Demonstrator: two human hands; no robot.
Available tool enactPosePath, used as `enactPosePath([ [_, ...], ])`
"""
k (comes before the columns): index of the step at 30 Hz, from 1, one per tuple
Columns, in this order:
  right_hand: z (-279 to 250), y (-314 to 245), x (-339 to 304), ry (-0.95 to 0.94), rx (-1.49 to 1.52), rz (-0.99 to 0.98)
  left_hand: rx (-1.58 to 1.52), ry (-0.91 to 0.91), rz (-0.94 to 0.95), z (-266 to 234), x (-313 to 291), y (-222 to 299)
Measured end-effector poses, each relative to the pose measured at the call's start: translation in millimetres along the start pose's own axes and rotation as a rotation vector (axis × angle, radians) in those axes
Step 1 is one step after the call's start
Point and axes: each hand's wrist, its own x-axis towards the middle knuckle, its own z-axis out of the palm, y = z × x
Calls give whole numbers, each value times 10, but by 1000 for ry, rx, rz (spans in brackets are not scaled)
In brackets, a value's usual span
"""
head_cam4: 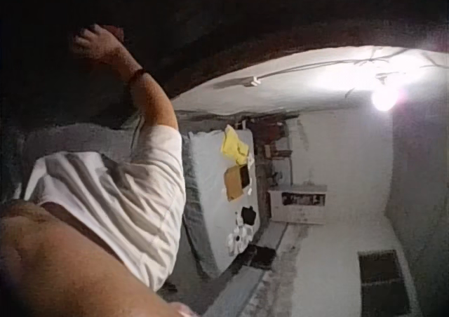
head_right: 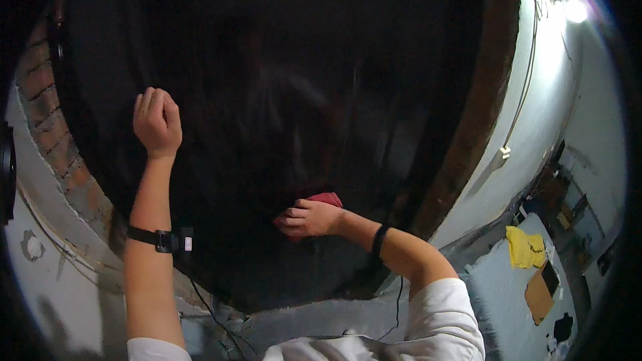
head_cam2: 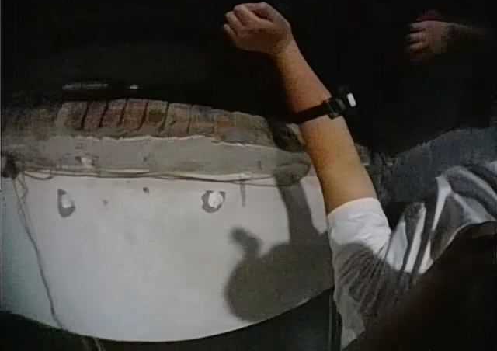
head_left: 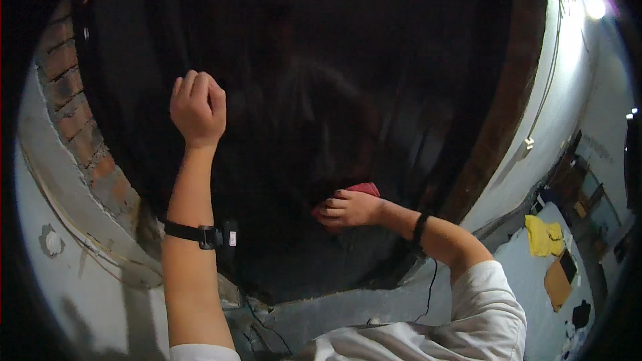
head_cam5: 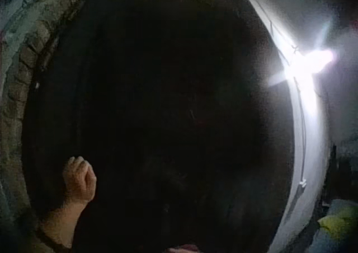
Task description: Clean a large black circular surface using a red cloth.
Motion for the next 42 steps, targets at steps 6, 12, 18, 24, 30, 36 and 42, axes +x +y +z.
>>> enactPosePath([
  [6,-1340,1294,140,277,77,547,-14,11,-27,-41,15,32],
  [12,-2503,3036,684,754,-400,881,-10,55,34,48,-7,46],
  [18,-2693,3699,1255,790,-277,1025,-28,-23,-26,-28,-50,2],
  [24,-2406,3548,1205,977,-280,1372,-56,14,39,-53,-24,33],
  [30,-2014,3111,739,1009,-270,1647,-26,-36,47,-15,5,35],
  [36,-1386,2229,558,1279,-238,1854,47,-70,33,-12,29,108],
  [42,-644,1169,736,1278,-206,2126,50,-21,88,22,-10,37],
])
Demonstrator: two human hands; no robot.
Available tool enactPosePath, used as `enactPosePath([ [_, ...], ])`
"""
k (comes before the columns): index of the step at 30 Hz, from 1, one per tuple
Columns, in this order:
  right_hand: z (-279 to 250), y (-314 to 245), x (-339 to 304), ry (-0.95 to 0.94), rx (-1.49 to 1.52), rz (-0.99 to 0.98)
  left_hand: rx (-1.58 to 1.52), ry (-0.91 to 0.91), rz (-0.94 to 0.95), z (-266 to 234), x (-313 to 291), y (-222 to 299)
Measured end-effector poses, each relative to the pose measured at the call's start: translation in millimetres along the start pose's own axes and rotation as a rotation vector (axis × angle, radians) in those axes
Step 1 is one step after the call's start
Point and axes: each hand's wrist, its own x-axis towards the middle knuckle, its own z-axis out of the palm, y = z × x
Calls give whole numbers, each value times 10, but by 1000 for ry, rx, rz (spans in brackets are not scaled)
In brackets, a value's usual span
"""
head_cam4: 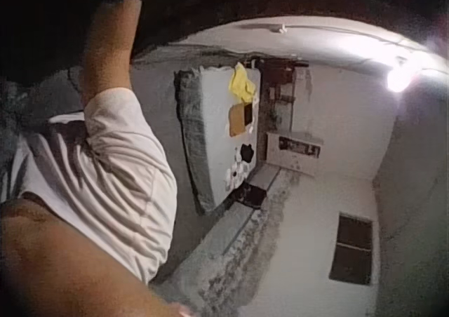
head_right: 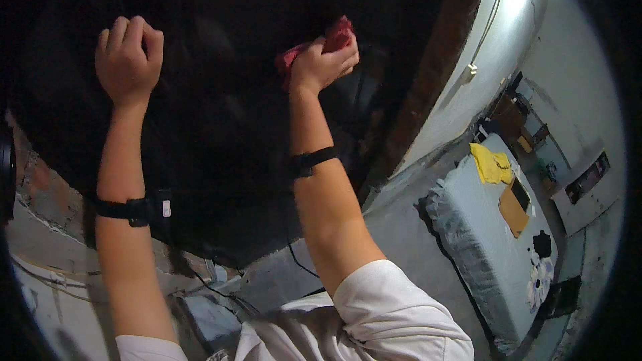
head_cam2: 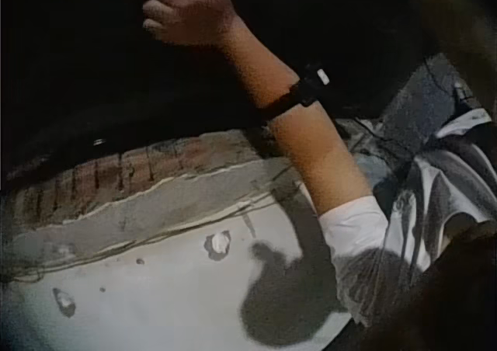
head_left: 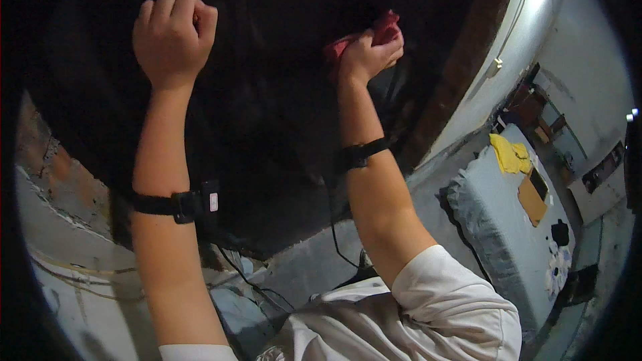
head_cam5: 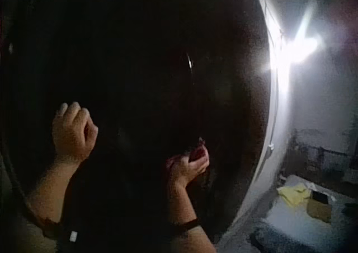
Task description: Clean a large black circular surface using a red cloth.
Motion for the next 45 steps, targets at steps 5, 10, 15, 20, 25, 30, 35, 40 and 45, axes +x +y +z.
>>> enactPosePath([
  [5,-336,574,-739,39,-86,233,0,32,38,73,18,-17],
  [10,-597,759,-1558,-19,-200,484,7,73,86,90,43,-104],
  [15,-823,1016,-1775,-167,-332,507,6,69,67,51,47,-44],
  [20,-961,968,-1043,-277,-97,460,19,45,35,-59,45,40],
  [25,-623,355,378,-313,122,-132,0,-2,-7,-76,23,79],
  [30,-2,-593,1665,-288,160,-640,56,-14,-8,-97,-26,-54],
  [35,457,-1453,2659,-359,38,-1029,34,-17,-18,-50,-41,29],
  [40,971,-2061,2963,-237,198,-1243,23,-52,-11,84,-178,-42],
  [45,1287,-2510,2420,-64,197,-1146,20,-156,-56,-13,-225,-86],
])
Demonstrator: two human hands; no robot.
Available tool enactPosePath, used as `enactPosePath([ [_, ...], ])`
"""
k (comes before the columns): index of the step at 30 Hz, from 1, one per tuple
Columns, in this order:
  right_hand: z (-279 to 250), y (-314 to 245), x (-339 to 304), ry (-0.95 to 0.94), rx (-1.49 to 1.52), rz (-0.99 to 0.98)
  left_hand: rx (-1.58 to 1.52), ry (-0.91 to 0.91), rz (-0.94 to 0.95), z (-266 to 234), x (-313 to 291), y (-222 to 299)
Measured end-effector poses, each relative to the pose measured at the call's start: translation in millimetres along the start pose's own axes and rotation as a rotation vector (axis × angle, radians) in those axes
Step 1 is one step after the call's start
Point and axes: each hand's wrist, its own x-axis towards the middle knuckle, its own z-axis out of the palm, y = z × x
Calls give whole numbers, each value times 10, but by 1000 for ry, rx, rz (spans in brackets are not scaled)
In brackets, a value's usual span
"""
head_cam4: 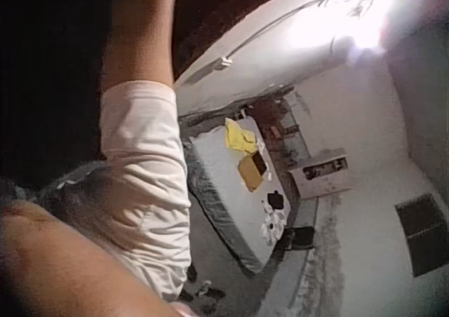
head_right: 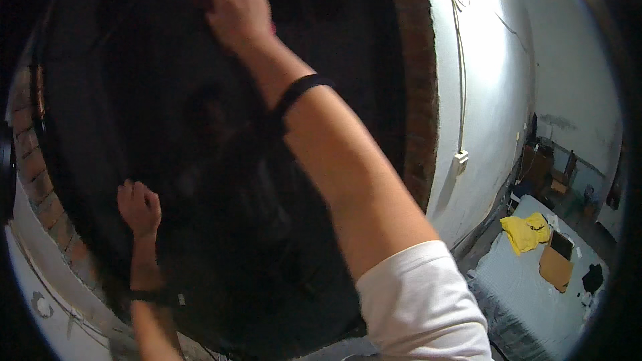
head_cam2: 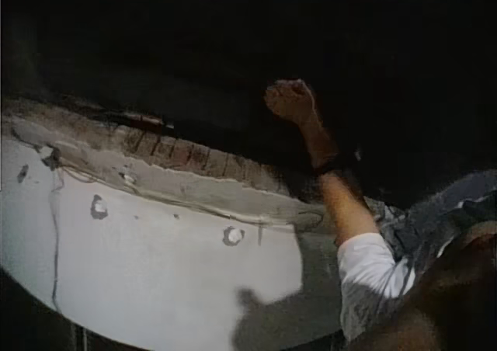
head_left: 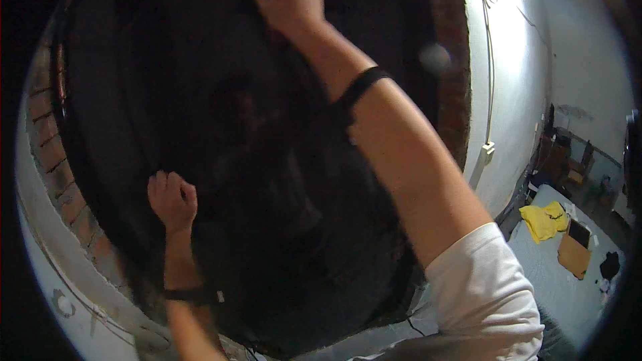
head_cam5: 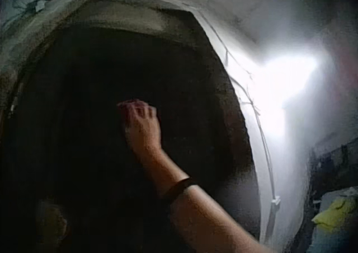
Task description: Clean a large black circular surface using a red cloth.
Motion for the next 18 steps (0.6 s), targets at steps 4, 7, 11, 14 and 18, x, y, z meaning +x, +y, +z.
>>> enactPosePath([
  [4,362,-228,-133,76,76,98,104,103,56,16,-123,-174],
  [7,372,-168,-118,81,98,126,122,127,79,-25,-15,-112],
  [11,315,173,-205,170,14,217,84,92,96,-19,11,-72],
  [14,170,413,-314,134,-31,273,40,77,83,-74,67,-23],
  [18,31,854,-502,107,-116,266,41,79,55,-63,138,28],
])
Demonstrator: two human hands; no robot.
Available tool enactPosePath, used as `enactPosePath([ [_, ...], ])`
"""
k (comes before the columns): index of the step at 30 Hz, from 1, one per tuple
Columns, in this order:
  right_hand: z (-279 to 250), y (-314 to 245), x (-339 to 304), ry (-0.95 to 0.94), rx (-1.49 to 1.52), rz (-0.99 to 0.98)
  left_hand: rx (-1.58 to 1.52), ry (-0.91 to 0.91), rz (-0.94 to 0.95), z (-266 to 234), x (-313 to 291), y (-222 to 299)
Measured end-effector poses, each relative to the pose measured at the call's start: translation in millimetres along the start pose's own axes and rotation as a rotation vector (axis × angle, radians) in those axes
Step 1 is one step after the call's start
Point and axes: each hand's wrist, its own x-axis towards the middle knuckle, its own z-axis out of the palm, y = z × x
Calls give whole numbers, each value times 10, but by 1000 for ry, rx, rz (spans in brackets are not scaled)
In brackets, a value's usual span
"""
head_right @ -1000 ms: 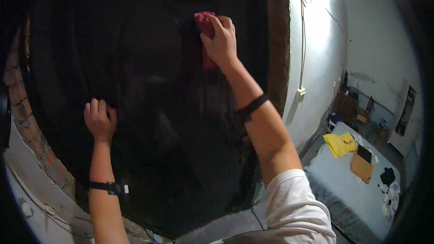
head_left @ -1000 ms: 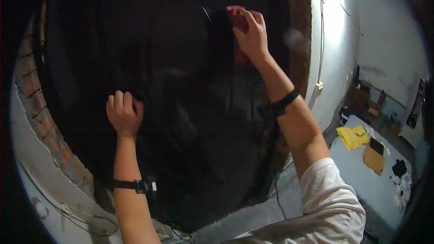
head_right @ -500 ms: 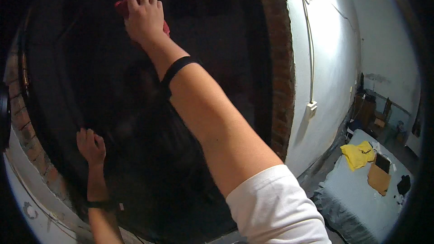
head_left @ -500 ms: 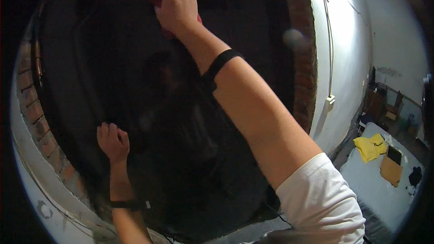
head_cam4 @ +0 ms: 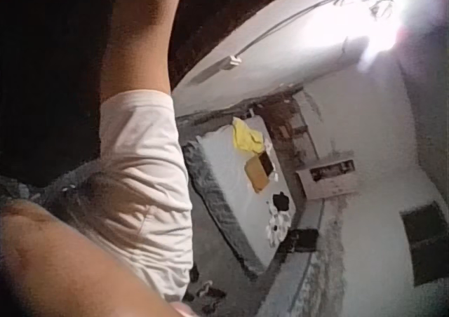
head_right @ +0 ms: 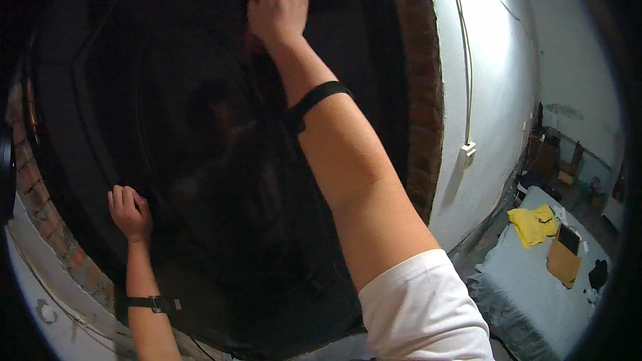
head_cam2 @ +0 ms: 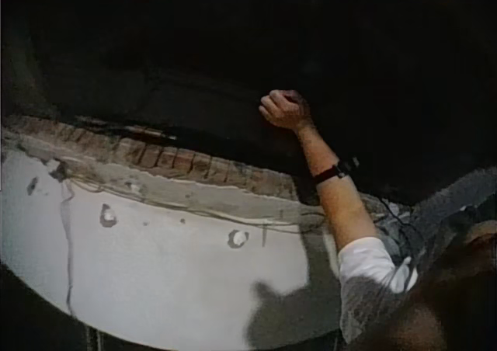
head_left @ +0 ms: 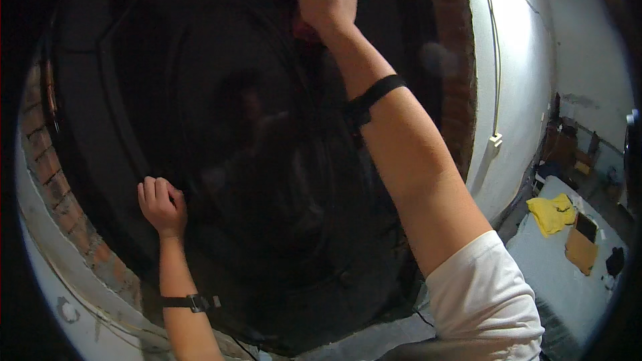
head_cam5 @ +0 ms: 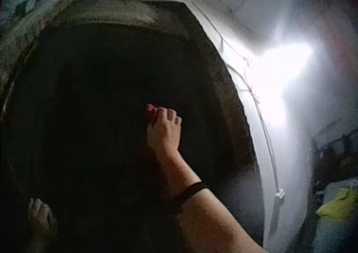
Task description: Clean a large black circular surface using a red cloth.
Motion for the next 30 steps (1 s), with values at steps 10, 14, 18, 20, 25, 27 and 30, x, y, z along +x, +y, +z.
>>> enactPosePath([
  [10,-432,405,411,-264,197,-299,23,3,-13,-36,-51,-7],
  [14,-209,226,650,-440,146,-569,75,112,69,33,-53,10],
  [18,-377,-202,469,-501,40,-545,98,75,38,-16,-218,-130],
  [20,-397,-166,482,-587,78,-438,59,-114,-51,-34,-225,-120],
  [25,-423,22,404,-699,197,-419,59,27,11,-35,-102,-59],
  [27,-495,49,362,-746,201,-486,12,-73,-66,-53,-139,-70],
  [30,-598,181,111,-717,239,-581,4,-187,-114,-103,-117,-61],
])
